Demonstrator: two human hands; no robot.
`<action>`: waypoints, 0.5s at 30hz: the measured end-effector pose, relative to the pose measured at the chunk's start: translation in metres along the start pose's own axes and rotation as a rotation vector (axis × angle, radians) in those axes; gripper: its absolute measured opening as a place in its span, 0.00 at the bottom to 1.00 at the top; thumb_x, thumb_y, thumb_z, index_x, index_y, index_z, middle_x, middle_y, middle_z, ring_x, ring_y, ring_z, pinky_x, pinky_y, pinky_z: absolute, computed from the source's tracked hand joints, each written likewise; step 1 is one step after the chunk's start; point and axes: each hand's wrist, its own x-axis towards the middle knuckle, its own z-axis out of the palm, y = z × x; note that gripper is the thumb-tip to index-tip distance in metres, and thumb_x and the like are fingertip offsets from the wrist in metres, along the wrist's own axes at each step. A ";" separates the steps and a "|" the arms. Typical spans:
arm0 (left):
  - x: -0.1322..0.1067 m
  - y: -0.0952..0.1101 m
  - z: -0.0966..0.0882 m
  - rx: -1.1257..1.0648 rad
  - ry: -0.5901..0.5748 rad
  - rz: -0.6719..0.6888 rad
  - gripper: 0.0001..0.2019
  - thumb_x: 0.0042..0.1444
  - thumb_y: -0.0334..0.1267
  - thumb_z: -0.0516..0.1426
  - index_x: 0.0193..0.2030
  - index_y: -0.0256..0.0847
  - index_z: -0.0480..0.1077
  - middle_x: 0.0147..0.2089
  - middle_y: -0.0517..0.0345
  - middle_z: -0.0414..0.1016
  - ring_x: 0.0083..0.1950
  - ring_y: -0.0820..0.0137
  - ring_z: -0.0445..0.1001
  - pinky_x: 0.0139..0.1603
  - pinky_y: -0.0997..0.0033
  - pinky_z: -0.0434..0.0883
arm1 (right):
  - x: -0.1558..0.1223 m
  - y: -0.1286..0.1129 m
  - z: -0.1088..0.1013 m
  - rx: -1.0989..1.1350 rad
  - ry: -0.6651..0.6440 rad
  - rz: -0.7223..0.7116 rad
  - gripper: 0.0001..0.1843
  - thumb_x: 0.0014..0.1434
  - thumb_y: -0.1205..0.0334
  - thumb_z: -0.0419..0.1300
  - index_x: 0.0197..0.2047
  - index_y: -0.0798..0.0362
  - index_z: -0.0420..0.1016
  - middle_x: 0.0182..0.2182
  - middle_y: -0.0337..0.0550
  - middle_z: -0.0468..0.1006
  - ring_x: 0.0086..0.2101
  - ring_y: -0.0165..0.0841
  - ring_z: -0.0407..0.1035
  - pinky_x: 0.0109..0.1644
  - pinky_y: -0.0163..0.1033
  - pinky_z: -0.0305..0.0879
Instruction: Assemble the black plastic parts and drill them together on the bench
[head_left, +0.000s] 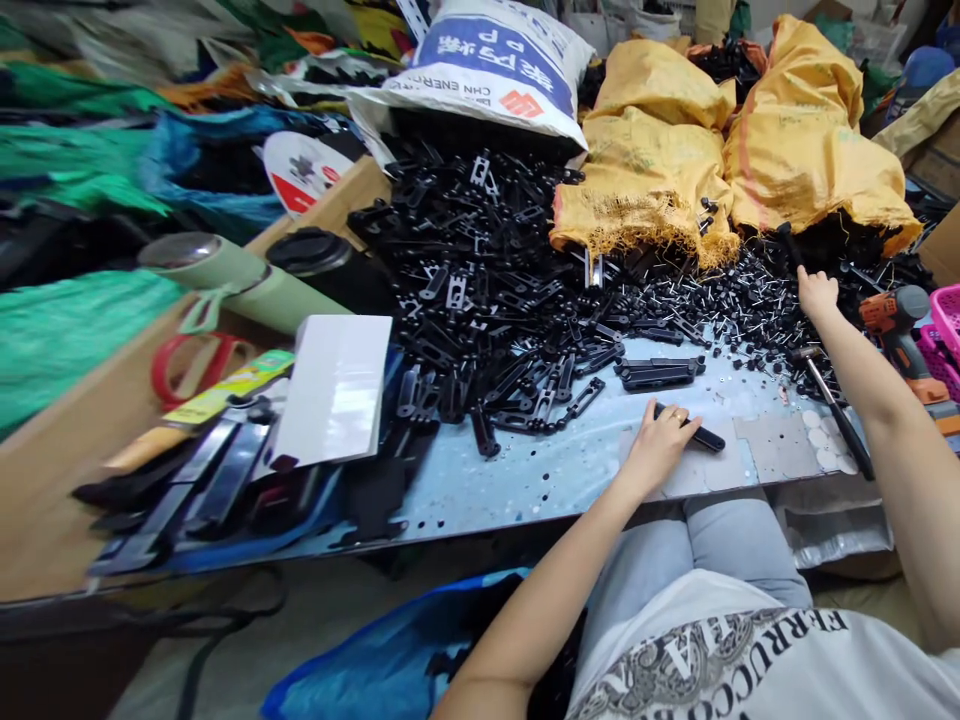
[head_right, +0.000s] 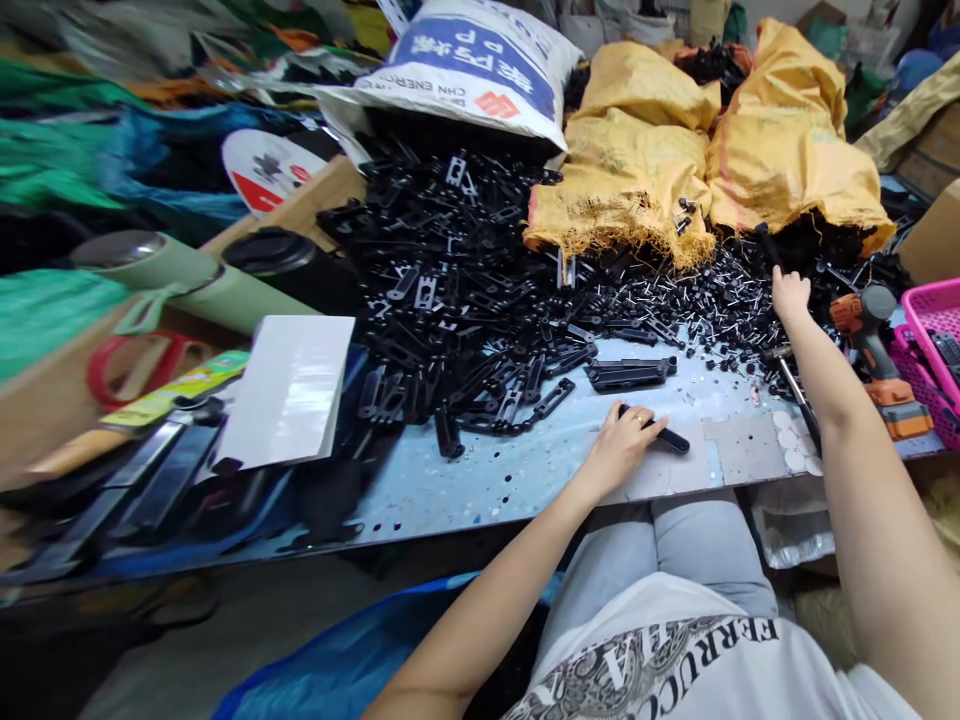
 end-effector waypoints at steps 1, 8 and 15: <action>0.002 0.000 -0.003 0.025 -0.014 -0.001 0.20 0.57 0.23 0.47 0.53 0.42 0.66 0.45 0.48 0.72 0.50 0.62 0.69 0.57 0.48 0.59 | 0.005 0.008 0.001 -0.037 -0.034 -0.025 0.23 0.62 0.74 0.41 0.59 0.64 0.60 0.45 0.62 0.71 0.48 0.43 0.60 0.46 0.45 0.55; -0.016 0.000 0.000 0.084 -0.064 -0.110 0.13 0.59 0.29 0.50 0.50 0.38 0.67 0.41 0.48 0.70 0.45 0.60 0.68 0.41 0.61 0.65 | -0.029 -0.002 -0.006 -0.013 0.198 -0.225 0.18 0.64 0.68 0.41 0.48 0.57 0.70 0.50 0.58 0.65 0.45 0.41 0.59 0.37 0.39 0.56; -0.020 0.004 0.001 0.057 -0.039 -0.126 0.13 0.59 0.29 0.50 0.49 0.40 0.67 0.40 0.49 0.69 0.44 0.62 0.68 0.41 0.63 0.66 | -0.013 0.009 0.007 0.005 0.053 0.190 0.18 0.64 0.70 0.41 0.52 0.63 0.65 0.45 0.62 0.68 0.45 0.42 0.62 0.41 0.40 0.57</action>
